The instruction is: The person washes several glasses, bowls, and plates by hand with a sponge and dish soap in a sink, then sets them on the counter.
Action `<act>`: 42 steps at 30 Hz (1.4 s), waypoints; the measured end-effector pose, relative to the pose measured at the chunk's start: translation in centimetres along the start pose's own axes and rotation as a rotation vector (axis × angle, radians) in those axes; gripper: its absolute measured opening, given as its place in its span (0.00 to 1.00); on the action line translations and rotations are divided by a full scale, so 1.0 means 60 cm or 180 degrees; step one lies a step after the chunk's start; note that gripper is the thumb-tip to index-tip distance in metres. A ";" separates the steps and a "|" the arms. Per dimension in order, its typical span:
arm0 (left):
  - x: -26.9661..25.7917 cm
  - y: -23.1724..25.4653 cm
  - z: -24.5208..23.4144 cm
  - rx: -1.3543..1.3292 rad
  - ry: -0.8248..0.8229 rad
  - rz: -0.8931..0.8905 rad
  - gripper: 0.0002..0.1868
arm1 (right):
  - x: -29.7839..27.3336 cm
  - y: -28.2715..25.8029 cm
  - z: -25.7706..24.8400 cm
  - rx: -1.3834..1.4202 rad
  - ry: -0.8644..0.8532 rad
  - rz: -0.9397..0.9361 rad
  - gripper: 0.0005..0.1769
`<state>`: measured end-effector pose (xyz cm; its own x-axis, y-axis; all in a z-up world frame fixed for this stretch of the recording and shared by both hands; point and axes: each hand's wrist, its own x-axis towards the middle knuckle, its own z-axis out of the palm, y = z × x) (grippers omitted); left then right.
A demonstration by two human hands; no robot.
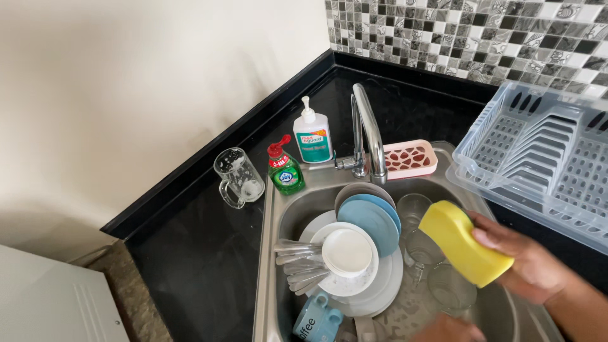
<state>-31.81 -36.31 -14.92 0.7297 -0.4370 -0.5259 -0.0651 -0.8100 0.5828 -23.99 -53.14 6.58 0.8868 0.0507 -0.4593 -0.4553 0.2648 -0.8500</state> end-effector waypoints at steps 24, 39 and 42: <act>-0.146 0.049 -0.317 -0.2269 0.0147 0.0062 0.19 | 0.077 0.125 -0.002 0.0532 0.0251 0.0230 0.36; -0.170 -0.133 -0.407 -0.3271 0.0715 0.0095 0.23 | 0.104 0.083 0.194 -0.0648 0.0679 0.0387 0.43; -0.181 -0.181 -0.410 -0.3365 0.1173 0.0235 0.18 | 0.157 0.108 0.216 -0.2218 0.0387 -0.0288 0.41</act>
<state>-22.28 -13.16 -0.33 0.9162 -0.1860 -0.3550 0.3662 0.0287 0.9301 -17.54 -38.48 0.08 0.9269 -0.0608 -0.3703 -0.3607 -0.4164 -0.8346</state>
